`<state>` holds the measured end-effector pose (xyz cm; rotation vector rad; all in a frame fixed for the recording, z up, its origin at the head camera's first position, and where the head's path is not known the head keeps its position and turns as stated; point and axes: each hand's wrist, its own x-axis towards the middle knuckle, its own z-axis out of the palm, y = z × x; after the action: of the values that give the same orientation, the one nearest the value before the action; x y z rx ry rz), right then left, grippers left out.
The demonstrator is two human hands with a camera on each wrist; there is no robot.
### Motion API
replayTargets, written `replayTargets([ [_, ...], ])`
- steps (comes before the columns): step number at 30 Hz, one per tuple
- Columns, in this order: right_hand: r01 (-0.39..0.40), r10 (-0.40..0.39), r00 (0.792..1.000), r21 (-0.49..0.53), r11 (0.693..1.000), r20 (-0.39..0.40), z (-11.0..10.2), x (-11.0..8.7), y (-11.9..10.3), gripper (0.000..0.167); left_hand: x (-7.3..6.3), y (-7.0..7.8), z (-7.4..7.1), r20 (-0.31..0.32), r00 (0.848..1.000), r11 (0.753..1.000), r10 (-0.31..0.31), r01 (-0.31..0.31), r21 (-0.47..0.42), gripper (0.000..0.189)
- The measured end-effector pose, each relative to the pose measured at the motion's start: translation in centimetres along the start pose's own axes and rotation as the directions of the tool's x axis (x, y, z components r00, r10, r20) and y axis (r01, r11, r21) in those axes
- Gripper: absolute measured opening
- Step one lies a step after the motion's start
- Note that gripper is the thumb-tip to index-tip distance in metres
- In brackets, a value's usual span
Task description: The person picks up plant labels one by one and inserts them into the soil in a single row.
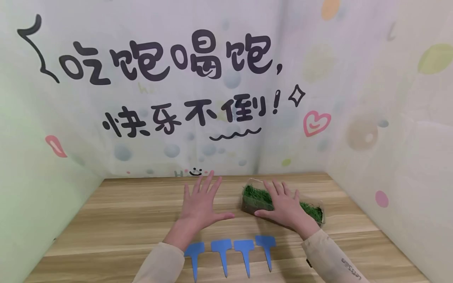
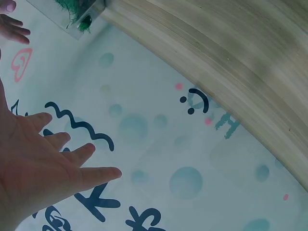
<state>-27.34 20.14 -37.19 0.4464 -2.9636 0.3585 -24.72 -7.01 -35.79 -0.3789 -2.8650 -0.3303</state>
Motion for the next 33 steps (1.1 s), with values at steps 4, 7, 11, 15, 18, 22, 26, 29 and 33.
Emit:
replayTargets([
  [4, -0.011, 0.011, 1.0, 0.002, 1.0, -0.025, -0.1, -0.2, 0.4, 0.103, -0.1, -0.3, 0.1, -0.004, 1.0, 1.0, 0.004, -0.004, 0.003, 0.11],
  [7, -0.022, 0.022, 0.999, 0.003, 1.0, -0.048, -0.1, -0.3, 0.9, 0.1, -0.1, -0.4, 0.2, -0.003, 1.0, 1.0, 0.008, -0.008, -0.005, 0.109],
  [11, -0.048, 0.047, 0.995, -0.003, 0.999, -0.09, -0.3, -0.4, 1.7, 0.097, -0.3, -0.7, 0.3, 0.002, 1.0, 1.0, -0.004, 0.004, -0.024, 0.108],
  [15, -0.123, 0.124, 0.987, 0.021, 0.992, -0.099, -0.8, -0.6, 2.5, 0.099, -0.5, -0.9, 0.4, 0.004, 1.0, 0.999, -0.016, 0.016, -0.03, 0.106],
  [18, -0.203, 0.205, 0.975, 0.044, 0.978, -0.079, -1.2, -0.8, 3.1, 0.1, -0.7, -1.1, 0.5, 0.001, 1.0, 0.999, -0.018, 0.018, -0.037, 0.105],
  [22, -0.253, 0.254, 0.965, 0.018, 0.967, -0.069, -1.4, -1.3, 4.1, 0.107, -0.8, -1.4, 0.7, 0.002, 1.0, 0.998, -0.019, 0.019, -0.053, 0.105],
  [26, -0.251, 0.251, 0.966, 0.008, 0.968, -0.067, -1.4, -1.9, 5.3, 0.119, -0.9, -1.6, 0.9, 0.016, 1.0, 0.998, -0.022, 0.023, -0.05, 0.105],
  [29, -0.286, 0.287, 0.957, 0.03, 0.958, -0.034, -1.5, -2.4, 6.1, 0.124, -0.9, -1.7, 1.0, 0.027, 0.999, 0.999, -0.031, 0.032, -0.043, 0.104],
  [33, -0.35, 0.347, 0.937, 0.065, 0.935, 0.048, -1.9, -2.9, 7.2, 0.127, -1.0, -2.0, 1.2, 0.034, 0.999, 0.999, -0.042, 0.043, -0.027, 0.104],
])
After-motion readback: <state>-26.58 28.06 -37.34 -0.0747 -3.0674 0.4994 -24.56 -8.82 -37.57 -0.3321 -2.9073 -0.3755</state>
